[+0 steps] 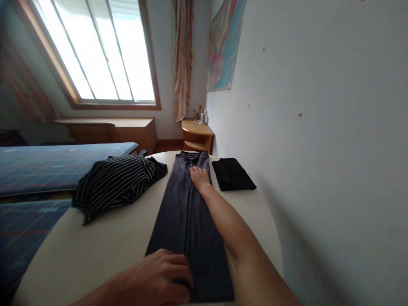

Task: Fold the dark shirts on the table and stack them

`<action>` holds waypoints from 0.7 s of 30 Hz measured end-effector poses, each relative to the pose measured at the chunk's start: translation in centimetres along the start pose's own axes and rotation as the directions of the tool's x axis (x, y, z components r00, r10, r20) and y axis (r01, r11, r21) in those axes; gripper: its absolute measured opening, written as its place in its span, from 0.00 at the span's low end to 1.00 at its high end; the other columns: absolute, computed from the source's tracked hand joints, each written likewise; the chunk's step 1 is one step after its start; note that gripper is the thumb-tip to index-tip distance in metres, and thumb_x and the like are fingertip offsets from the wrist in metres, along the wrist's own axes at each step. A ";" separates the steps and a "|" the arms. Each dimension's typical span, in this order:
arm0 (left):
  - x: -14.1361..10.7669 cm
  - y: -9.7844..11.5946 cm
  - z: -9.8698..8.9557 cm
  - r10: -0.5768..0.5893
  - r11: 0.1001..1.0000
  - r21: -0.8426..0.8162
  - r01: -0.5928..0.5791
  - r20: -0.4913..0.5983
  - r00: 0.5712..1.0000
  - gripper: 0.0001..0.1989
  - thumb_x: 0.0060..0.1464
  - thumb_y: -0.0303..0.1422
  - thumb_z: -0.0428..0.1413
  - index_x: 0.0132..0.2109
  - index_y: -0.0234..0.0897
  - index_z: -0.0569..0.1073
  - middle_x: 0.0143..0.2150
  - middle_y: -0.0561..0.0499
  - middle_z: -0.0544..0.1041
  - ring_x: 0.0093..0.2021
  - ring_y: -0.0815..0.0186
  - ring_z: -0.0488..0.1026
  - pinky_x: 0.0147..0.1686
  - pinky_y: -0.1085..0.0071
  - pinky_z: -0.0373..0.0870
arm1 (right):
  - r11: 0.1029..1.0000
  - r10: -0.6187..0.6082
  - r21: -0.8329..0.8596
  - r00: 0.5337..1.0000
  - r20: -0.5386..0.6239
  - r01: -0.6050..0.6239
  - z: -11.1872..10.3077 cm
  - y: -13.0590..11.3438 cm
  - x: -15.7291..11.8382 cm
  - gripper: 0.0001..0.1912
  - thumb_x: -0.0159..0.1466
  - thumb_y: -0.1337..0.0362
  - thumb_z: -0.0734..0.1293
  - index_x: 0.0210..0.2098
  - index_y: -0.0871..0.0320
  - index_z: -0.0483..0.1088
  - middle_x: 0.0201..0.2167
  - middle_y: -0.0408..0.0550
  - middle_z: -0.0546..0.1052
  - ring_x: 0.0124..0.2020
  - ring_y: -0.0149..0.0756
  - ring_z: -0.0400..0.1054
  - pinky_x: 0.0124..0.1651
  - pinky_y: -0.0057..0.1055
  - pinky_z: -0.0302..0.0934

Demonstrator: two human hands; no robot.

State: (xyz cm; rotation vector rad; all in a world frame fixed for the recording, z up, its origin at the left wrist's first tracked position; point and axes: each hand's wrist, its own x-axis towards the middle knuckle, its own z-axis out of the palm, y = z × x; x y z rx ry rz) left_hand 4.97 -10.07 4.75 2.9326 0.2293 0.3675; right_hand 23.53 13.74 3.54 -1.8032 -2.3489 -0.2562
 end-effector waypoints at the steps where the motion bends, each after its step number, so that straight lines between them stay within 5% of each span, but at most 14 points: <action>1: 0.0 0.0 0.0 0.000 1.000 -0.009 0.000 0.013 1.000 0.06 0.60 0.34 0.61 0.37 0.41 0.71 0.45 0.62 0.78 0.43 0.71 0.73 0.31 0.69 0.63 | 1.000 0.004 0.010 1.000 0.003 -0.004 0.2 0.0 -0.1 0.22 0.73 0.68 0.46 0.55 0.60 0.66 0.55 0.60 0.71 0.53 0.47 0.67 0.54 0.45 0.59; 7: -0.1 0.0 0.0 -0.046 0.995 -0.088 0.049 0.039 0.998 0.06 0.59 0.32 0.61 0.33 0.41 0.72 0.44 0.62 0.77 0.45 0.71 0.72 0.29 0.70 0.60 | 0.996 0.051 0.068 0.998 0.023 -0.052 1.1 0.1 -1.0 0.23 0.73 0.62 0.51 0.64 0.61 0.61 0.64 0.61 0.66 0.61 0.47 0.62 0.59 0.42 0.57; 14: -0.1 0.0 -0.2 -0.012 0.994 -0.107 0.016 0.035 0.999 0.04 0.58 0.33 0.63 0.36 0.45 0.75 0.36 0.60 0.76 0.39 0.71 0.72 0.25 0.70 0.55 | 0.966 0.069 0.232 0.980 0.188 -0.113 1.8 -0.1 -3.6 0.34 0.72 0.49 0.50 0.71 0.63 0.50 0.72 0.56 0.50 0.72 0.52 0.41 0.70 0.51 0.40; 21: 0.6 0.9 1.4 0.120 0.975 -0.193 -0.108 0.054 0.991 0.09 0.59 0.31 0.62 0.31 0.37 0.73 0.36 0.56 0.79 0.35 0.73 0.74 0.29 0.76 0.66 | 0.972 -0.007 0.231 0.989 0.148 -0.027 0.7 -0.7 -8.3 0.36 0.70 0.44 0.53 0.70 0.60 0.54 0.71 0.56 0.54 0.70 0.54 0.46 0.68 0.53 0.43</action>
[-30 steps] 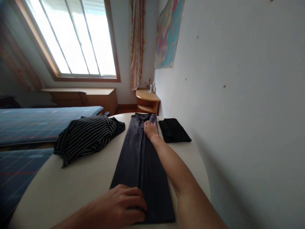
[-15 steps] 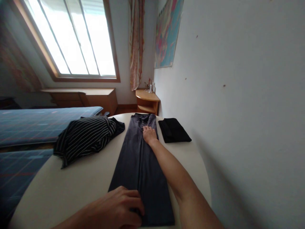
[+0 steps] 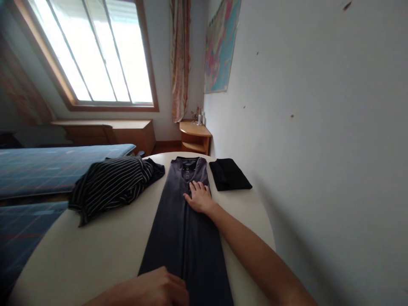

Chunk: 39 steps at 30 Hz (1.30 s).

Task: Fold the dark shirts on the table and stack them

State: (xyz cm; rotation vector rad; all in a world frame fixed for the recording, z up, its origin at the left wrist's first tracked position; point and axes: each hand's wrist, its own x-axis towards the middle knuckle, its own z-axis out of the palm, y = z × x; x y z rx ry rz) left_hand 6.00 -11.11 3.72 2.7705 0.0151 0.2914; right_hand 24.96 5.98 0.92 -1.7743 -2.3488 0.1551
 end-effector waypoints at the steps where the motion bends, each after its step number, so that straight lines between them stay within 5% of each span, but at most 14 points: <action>1: 0.1 0.0 -0.2 -0.019 1.000 -0.018 0.019 -0.021 1.000 0.06 0.60 0.32 0.61 0.34 0.38 0.75 0.38 0.56 0.79 0.37 0.73 0.75 0.32 0.77 0.68 | 1.000 -0.016 -0.003 1.000 -0.011 0.016 -0.1 -0.2 -0.8 0.36 0.70 0.44 0.53 0.69 0.59 0.55 0.71 0.56 0.55 0.70 0.54 0.47 0.67 0.53 0.43; 3: 0.2 -0.4 -0.8 -0.121 0.993 -0.021 0.119 -0.099 0.988 0.04 0.61 0.33 0.60 0.43 0.41 0.77 0.44 0.55 0.79 0.43 0.69 0.75 0.42 0.75 0.71 | 0.999 -0.049 -0.005 0.998 -0.039 0.049 -0.6 -0.6 -2.4 0.34 0.70 0.45 0.55 0.68 0.58 0.58 0.69 0.56 0.58 0.68 0.54 0.50 0.66 0.53 0.45; 6: 0.0 -1.6 -1.6 -0.308 0.945 0.049 0.325 -0.206 0.929 0.20 0.60 0.34 0.59 0.58 0.44 0.72 0.62 0.47 0.70 0.62 0.55 0.66 0.59 0.57 0.66 | 0.993 -0.111 0.021 0.992 -0.065 0.113 -1.9 -0.9 -3.7 0.25 0.72 0.49 0.55 0.60 0.55 0.68 0.62 0.54 0.69 0.61 0.49 0.61 0.61 0.48 0.52; 9: -0.4 -2.9 -1.5 -0.452 0.874 0.100 0.476 -0.194 0.871 0.33 0.58 0.35 0.60 0.68 0.47 0.61 0.74 0.45 0.48 0.73 0.45 0.45 0.67 0.42 0.51 | 0.983 -0.160 0.083 0.986 -0.056 0.164 -2.8 -0.3 -3.3 0.20 0.73 0.55 0.53 0.49 0.54 0.74 0.51 0.51 0.77 0.51 0.41 0.68 0.57 0.39 0.57; 12: -0.8 -3.4 -0.8 -0.544 0.827 0.080 0.556 -0.132 0.829 0.38 0.59 0.40 0.58 0.72 0.50 0.52 0.76 0.47 0.37 0.74 0.42 0.36 0.67 0.39 0.45 | 0.992 -0.057 0.105 0.989 -0.136 0.072 -2.7 1.2 -1.3 0.20 0.72 0.57 0.55 0.54 0.57 0.71 0.55 0.53 0.74 0.56 0.41 0.66 0.59 0.37 0.55; 14: -1.0 -3.3 -0.7 -0.555 0.826 0.060 0.560 -0.088 0.827 0.39 0.59 0.42 0.57 0.72 0.51 0.49 0.76 0.48 0.37 0.73 0.43 0.35 0.68 0.39 0.42 | 0.994 0.085 0.084 0.983 -0.163 -0.072 -2.1 2.4 0.7 0.24 0.71 0.55 0.56 0.61 0.60 0.66 0.64 0.57 0.66 0.63 0.46 0.59 0.64 0.39 0.50; 16: -1.0 -3.1 -0.8 -0.558 0.827 0.044 0.560 -0.056 0.828 0.40 0.59 0.42 0.57 0.73 0.53 0.49 0.76 0.50 0.38 0.73 0.43 0.34 0.68 0.38 0.41 | 0.982 0.179 0.074 0.981 -0.071 -0.174 -1.3 3.3 2.8 0.30 0.71 0.52 0.55 0.67 0.63 0.59 0.68 0.61 0.60 0.68 0.49 0.52 0.66 0.41 0.46; 20: -1.0 -2.7 -1.3 -0.570 0.821 0.018 0.571 -0.030 0.821 0.40 0.58 0.43 0.58 0.72 0.54 0.48 0.76 0.51 0.37 0.73 0.42 0.33 0.67 0.37 0.41 | 0.980 0.187 0.062 0.981 0.057 -0.190 -0.5 4.3 6.7 0.34 0.72 0.49 0.51 0.70 0.63 0.51 0.71 0.60 0.52 0.72 0.49 0.42 0.69 0.42 0.38; 26: -0.8 -2.8 -1.4 -0.556 0.831 -0.017 0.556 -0.021 0.831 0.38 0.61 0.48 0.55 0.72 0.54 0.48 0.75 0.51 0.38 0.73 0.43 0.34 0.67 0.37 0.41 | 0.976 0.201 0.066 0.976 0.083 -0.207 -0.4 4.5 10.6 0.36 0.69 0.44 0.52 0.71 0.53 0.47 0.74 0.48 0.45 0.73 0.54 0.34 0.71 0.52 0.30; 35: -0.6 -2.8 -1.7 -0.573 0.818 -0.039 0.573 0.008 0.819 0.41 0.58 0.48 0.58 0.73 0.53 0.49 0.75 0.50 0.38 0.73 0.43 0.34 0.68 0.38 0.40 | 0.967 0.247 0.021 0.957 0.150 -0.253 -0.8 4.8 13.2 0.41 0.69 0.39 0.45 0.74 0.54 0.38 0.75 0.46 0.36 0.74 0.50 0.29 0.71 0.54 0.27; 39: -0.6 -2.9 -1.5 -0.575 0.818 -0.038 0.574 -0.007 0.818 0.41 0.58 0.48 0.57 0.72 0.54 0.49 0.75 0.50 0.37 0.73 0.43 0.34 0.68 0.38 0.40 | 0.970 0.243 -0.032 0.969 0.049 -0.242 -1.3 3.7 12.3 0.40 0.71 0.42 0.42 0.73 0.62 0.42 0.74 0.51 0.41 0.74 0.50 0.32 0.71 0.50 0.29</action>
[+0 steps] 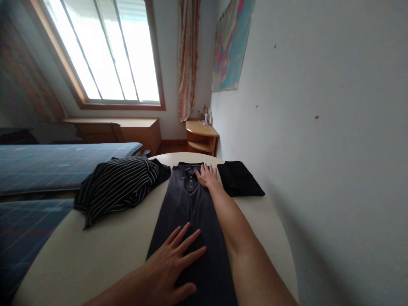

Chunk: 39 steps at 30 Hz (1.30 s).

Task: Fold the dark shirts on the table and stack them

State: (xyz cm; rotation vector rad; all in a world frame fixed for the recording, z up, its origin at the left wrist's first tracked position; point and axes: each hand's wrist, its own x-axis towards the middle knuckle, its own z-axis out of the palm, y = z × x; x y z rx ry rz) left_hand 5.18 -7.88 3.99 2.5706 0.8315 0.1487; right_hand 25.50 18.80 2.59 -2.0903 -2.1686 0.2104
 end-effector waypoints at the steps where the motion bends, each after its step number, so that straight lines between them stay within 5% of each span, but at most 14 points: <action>1: 0.0 0.0 0.1 0.002 1.000 0.003 -0.002 -0.005 1.000 0.41 0.58 0.48 0.57 0.72 0.54 0.49 0.75 0.50 0.38 0.73 0.43 0.34 0.68 0.38 0.40 | 1.000 -0.009 -0.008 0.999 -0.044 0.009 -0.1 -0.4 -0.7 0.40 0.71 0.44 0.42 0.72 0.65 0.44 0.74 0.54 0.43 0.73 0.49 0.34 0.71 0.48 0.30; 4: 0.0 -0.1 0.2 0.006 1.000 0.017 -0.006 -0.015 1.000 0.40 0.59 0.47 0.57 0.72 0.54 0.49 0.75 0.51 0.38 0.73 0.43 0.34 0.68 0.38 0.41 | 0.999 -0.040 -0.007 0.989 -0.144 0.040 0.0 -1.7 -4.2 0.39 0.72 0.48 0.43 0.70 0.71 0.49 0.73 0.59 0.47 0.72 0.47 0.40 0.71 0.40 0.35; 7: 0.0 -0.1 0.2 0.009 1.000 0.028 -0.009 -0.022 1.000 0.40 0.58 0.47 0.58 0.72 0.53 0.50 0.75 0.50 0.40 0.73 0.43 0.34 0.68 0.38 0.41 | 0.996 -0.082 0.020 0.993 -0.084 0.084 0.3 -2.9 -9.0 0.41 0.71 0.45 0.45 0.71 0.70 0.48 0.73 0.60 0.47 0.72 0.49 0.41 0.70 0.41 0.37; 13: 0.2 0.2 0.0 -0.005 0.998 0.059 0.007 -0.041 0.999 0.36 0.59 0.45 0.57 0.71 0.51 0.56 0.75 0.47 0.48 0.73 0.43 0.40 0.68 0.40 0.43 | 0.985 -0.154 0.097 0.979 0.131 0.142 1.3 -4.0 -15.8 0.38 0.69 0.39 0.46 0.73 0.45 0.39 0.75 0.49 0.36 0.74 0.55 0.29 0.68 0.64 0.25; 21: 0.0 0.0 0.2 -0.029 0.994 0.101 0.046 -0.163 0.986 0.29 0.65 0.42 0.51 0.70 0.50 0.57 0.74 0.49 0.51 0.73 0.47 0.42 0.68 0.42 0.45 | 0.991 -0.119 0.079 0.982 0.147 0.109 1.8 -3.2 -10.9 0.33 0.71 0.43 0.46 0.73 0.41 0.39 0.75 0.46 0.33 0.73 0.56 0.24 0.66 0.67 0.21; 30: -0.3 -0.4 0.3 -0.019 0.999 0.046 0.024 -0.093 0.995 0.38 0.59 0.43 0.58 0.72 0.52 0.53 0.75 0.50 0.44 0.73 0.46 0.40 0.68 0.41 0.44 | 0.992 -0.120 0.039 0.990 0.071 0.118 1.4 -1.6 -4.4 0.33 0.71 0.43 0.47 0.72 0.42 0.43 0.75 0.45 0.39 0.74 0.50 0.28 0.69 0.58 0.23; 34: -0.4 -0.3 0.1 -0.026 0.999 0.024 0.028 -0.070 0.997 0.41 0.56 0.44 0.59 0.72 0.52 0.51 0.75 0.49 0.42 0.73 0.44 0.39 0.68 0.40 0.44 | 0.992 -0.117 0.039 0.993 0.001 0.117 1.4 -1.5 -3.6 0.34 0.71 0.43 0.48 0.73 0.43 0.39 0.74 0.45 0.44 0.74 0.49 0.31 0.69 0.58 0.23; 39: -0.4 -0.4 0.1 -0.011 0.999 0.032 0.013 -0.048 0.999 0.45 0.55 0.46 0.60 0.73 0.51 0.48 0.76 0.48 0.40 0.73 0.44 0.37 0.68 0.39 0.42 | 0.995 -0.085 0.053 0.996 -0.039 0.087 1.6 -1.8 -5.6 0.37 0.72 0.44 0.42 0.73 0.58 0.44 0.74 0.49 0.44 0.74 0.46 0.35 0.71 0.53 0.25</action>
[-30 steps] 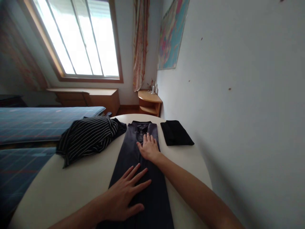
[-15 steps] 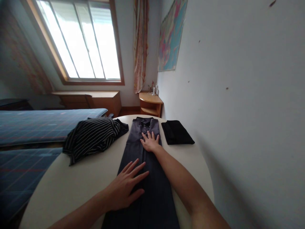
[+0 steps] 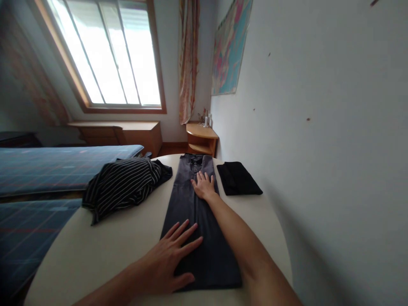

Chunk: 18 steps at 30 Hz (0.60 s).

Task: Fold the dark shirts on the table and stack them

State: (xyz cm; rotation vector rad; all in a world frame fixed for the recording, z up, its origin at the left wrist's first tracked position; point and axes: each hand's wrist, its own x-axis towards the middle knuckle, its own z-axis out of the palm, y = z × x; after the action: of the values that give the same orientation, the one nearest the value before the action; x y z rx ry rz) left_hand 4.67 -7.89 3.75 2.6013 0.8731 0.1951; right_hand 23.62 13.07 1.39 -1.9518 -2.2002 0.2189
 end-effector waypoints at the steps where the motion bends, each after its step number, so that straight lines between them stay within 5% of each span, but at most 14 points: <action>1: 0.0 0.0 0.0 -0.005 1.000 0.003 0.005 -0.004 1.000 0.46 0.55 0.47 0.60 0.73 0.48 0.46 0.75 0.47 0.40 0.74 0.44 0.37 0.68 0.40 0.41 | 1.000 -0.012 0.002 1.000 0.007 0.012 0.0 -0.1 -0.9 0.38 0.72 0.44 0.42 0.72 0.59 0.46 0.74 0.49 0.44 0.74 0.46 0.35 0.71 0.52 0.26; 8: 0.1 0.1 0.6 -0.027 0.999 0.033 0.028 -0.044 0.999 0.44 0.58 0.42 0.56 0.73 0.37 0.42 0.75 0.43 0.43 0.74 0.53 0.37 0.71 0.49 0.39 | 0.976 -0.219 0.007 0.974 0.059 0.219 -0.4 0.2 -11.4 0.35 0.73 0.47 0.44 0.72 0.60 0.50 0.73 0.51 0.48 0.73 0.46 0.39 0.71 0.49 0.35; 13: 0.1 -0.4 1.6 -0.019 0.998 0.061 0.028 -0.139 0.990 0.31 0.55 0.27 0.51 0.65 0.38 0.55 0.74 0.43 0.49 0.74 0.57 0.41 0.70 0.50 0.43 | 0.942 -0.336 0.017 0.940 0.053 0.335 -0.9 0.3 -19.1 0.32 0.73 0.52 0.46 0.71 0.61 0.51 0.72 0.53 0.51 0.73 0.44 0.41 0.71 0.49 0.39; 18: -0.7 0.6 0.7 0.019 0.995 0.099 0.002 -0.209 0.978 0.09 0.57 0.27 0.52 0.46 0.38 0.66 0.66 0.41 0.62 0.69 0.54 0.56 0.67 0.52 0.54 | 0.921 -0.388 0.072 0.917 0.092 0.383 -1.5 0.1 -24.2 0.33 0.73 0.50 0.51 0.71 0.60 0.50 0.72 0.51 0.52 0.73 0.45 0.41 0.72 0.52 0.36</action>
State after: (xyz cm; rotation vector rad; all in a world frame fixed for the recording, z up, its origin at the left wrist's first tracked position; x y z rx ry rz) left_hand 4.61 -9.04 3.33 2.7121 0.9650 0.4475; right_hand 26.88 -10.91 1.77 -1.4656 -2.5604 0.3203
